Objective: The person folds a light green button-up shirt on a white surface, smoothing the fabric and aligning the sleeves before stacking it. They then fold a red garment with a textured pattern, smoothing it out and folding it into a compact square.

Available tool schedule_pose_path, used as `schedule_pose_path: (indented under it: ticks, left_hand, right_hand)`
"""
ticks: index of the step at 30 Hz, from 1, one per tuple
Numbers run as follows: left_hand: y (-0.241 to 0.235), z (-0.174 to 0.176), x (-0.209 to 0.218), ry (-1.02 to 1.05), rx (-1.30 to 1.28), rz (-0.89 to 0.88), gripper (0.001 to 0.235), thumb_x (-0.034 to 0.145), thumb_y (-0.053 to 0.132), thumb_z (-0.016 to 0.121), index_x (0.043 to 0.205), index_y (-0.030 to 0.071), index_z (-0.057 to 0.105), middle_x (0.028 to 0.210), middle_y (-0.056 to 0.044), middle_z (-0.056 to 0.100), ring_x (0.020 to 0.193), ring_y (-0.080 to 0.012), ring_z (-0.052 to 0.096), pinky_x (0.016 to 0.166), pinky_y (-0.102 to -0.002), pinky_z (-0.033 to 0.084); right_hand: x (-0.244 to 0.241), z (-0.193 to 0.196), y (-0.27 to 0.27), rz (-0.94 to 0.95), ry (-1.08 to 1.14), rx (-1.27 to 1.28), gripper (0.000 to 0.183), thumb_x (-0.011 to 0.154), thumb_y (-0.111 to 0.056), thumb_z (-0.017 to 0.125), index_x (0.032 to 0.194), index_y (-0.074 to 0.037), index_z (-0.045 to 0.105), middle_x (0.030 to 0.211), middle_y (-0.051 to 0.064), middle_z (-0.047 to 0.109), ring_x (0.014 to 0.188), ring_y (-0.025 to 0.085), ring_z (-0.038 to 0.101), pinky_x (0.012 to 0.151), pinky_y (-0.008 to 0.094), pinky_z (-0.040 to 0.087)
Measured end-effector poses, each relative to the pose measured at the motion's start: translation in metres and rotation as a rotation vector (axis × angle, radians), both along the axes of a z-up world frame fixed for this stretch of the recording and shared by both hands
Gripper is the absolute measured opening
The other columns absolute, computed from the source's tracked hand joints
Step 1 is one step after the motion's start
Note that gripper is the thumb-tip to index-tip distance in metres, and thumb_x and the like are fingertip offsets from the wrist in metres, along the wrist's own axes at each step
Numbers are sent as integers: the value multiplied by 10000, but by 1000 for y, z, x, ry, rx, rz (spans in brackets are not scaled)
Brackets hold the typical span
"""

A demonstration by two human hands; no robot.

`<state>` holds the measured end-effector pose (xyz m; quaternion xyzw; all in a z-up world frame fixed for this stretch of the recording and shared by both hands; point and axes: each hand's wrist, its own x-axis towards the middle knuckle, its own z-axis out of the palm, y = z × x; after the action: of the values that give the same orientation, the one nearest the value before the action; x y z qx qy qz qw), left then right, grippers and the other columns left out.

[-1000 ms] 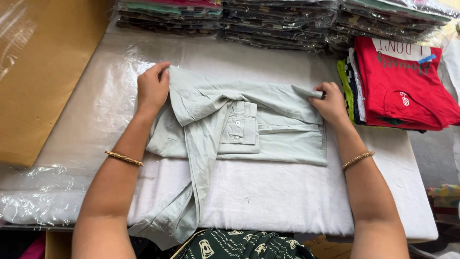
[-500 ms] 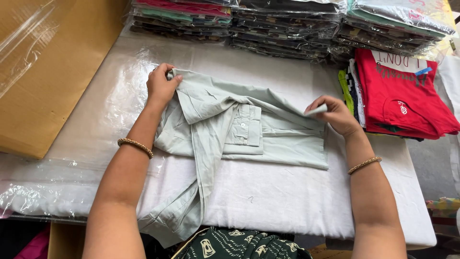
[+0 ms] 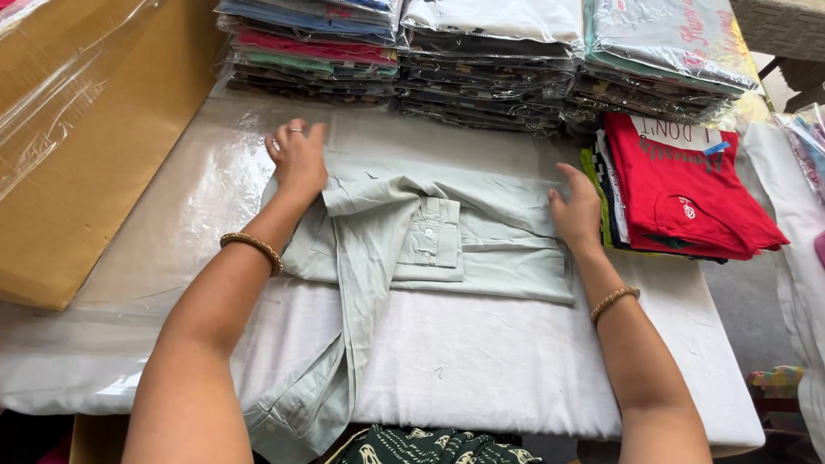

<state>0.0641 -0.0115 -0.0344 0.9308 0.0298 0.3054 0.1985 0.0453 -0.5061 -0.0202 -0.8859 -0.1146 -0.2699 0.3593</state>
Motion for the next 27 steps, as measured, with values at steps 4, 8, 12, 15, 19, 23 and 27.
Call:
schedule_pose_path:
  ticks: [4, 8, 12, 15, 19, 23, 27]
  left_hand:
    - [-21, -20, 18, 130, 247, -427, 596, 900, 68, 640, 1465, 255, 601, 1518, -37, 550, 1439, -296, 476, 1252, -449, 340]
    - [-48, 37, -21, 663, 221, -636, 603, 999, 379, 524, 1591, 348, 411, 1617, 12, 316, 1500, -296, 276, 1239, -512, 199]
    - [-6, -12, -10, 738, 347, -640, 657, 978, 620, 413, 1582, 390, 295, 1691, -3, 112, 1543, -291, 60, 1212, -509, 49]
    - [14, -38, -5, 566, 279, -660, 615, 995, 616, 409, 1562, 383, 364, 1697, -24, 176, 1557, -291, 112, 1238, -478, 94]
    - [14, -37, -9, 467, 185, -661, 554, 1004, 584, 427, 1525, 398, 460, 1690, 1, 255, 1558, -297, 179, 1244, -478, 131]
    - [12, -31, -19, 493, 141, -655, 512, 1012, 570, 418, 1485, 403, 523, 1678, 34, 294, 1551, -299, 195, 1249, -481, 128]
    - [9, -26, -19, 500, 76, -652, 496, 1022, 588, 355, 1432, 413, 573, 1658, 65, 322, 1553, -263, 192, 1257, -473, 98]
  right_hand:
    - [-11, 16, 34, 66, 7, -325, 448, 1032, -203, 645, 1470, -136, 570, 1554, 98, 555, 1514, 294, 457, 1279, 431, 344]
    - [-11, 9, 45, 150, 305, -688, 570, 1051, -416, 495, 1582, -244, 384, 1678, 79, 289, 1545, 313, 166, 1195, 571, 92]
    - [-11, 9, 20, 197, 625, -745, 595, 1028, -554, 325, 1593, -409, 211, 1717, -34, 100, 1558, 230, 26, 1224, 561, -1]
    - [-12, 10, 11, 118, 568, -708, 593, 1012, -527, 406, 1574, -357, 323, 1696, 12, 203, 1548, 253, 133, 1201, 585, 62]
    - [-69, 79, 79, 446, 219, -548, 485, 877, -340, 730, 1306, -125, 658, 1435, 74, 600, 1356, 260, 529, 1146, 460, 376]
    - [-164, 86, 187, 937, 328, -574, 255, 946, -155, 716, 1200, -136, 738, 1291, 4, 714, 1233, 210, 634, 1112, 390, 446]
    - [-211, 69, 245, 1310, -58, -575, 423, 821, -197, 712, 1231, -99, 684, 1355, 145, 648, 1305, 317, 556, 1089, 504, 370]
